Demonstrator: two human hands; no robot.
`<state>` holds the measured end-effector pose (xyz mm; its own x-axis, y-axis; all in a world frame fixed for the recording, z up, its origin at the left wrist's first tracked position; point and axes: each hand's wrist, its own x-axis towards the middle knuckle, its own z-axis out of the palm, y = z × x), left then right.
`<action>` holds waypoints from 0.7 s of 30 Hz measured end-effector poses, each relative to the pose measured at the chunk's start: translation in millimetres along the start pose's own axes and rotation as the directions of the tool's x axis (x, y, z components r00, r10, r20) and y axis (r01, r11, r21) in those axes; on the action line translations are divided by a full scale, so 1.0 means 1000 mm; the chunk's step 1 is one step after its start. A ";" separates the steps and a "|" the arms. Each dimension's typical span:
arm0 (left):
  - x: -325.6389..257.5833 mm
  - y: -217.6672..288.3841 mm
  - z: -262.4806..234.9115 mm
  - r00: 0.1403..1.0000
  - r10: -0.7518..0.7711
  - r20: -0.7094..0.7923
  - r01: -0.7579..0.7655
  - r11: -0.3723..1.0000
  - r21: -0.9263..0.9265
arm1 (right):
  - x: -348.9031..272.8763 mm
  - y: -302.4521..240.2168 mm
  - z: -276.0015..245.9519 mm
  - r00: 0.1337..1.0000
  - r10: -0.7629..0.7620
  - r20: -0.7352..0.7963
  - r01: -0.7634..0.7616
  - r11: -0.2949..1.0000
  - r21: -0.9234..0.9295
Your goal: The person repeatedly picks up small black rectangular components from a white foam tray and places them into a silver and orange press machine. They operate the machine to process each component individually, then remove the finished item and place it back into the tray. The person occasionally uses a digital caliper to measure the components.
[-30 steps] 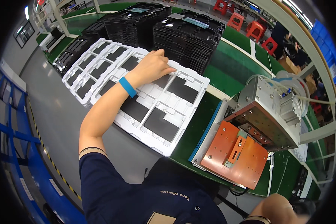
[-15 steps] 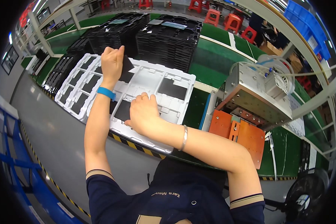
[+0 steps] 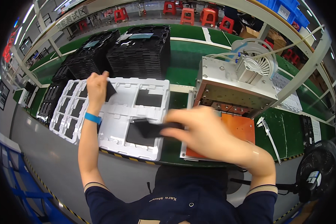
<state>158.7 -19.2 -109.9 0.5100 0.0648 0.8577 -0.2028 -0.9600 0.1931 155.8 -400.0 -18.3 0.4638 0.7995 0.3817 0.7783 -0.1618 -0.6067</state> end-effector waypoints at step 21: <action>-0.008 0.292 0.035 0.406 0.753 0.519 -0.408 0.657 -0.634 | -0.151 0.095 -0.037 0.956 0.085 -0.281 -0.183 0.922 -0.342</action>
<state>124.9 -310.0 -76.9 0.4880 -0.8374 0.2462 -0.8713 -0.4843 0.0794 175.2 -557.1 -107.4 0.6287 0.5882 0.5087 0.7774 -0.4930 -0.3907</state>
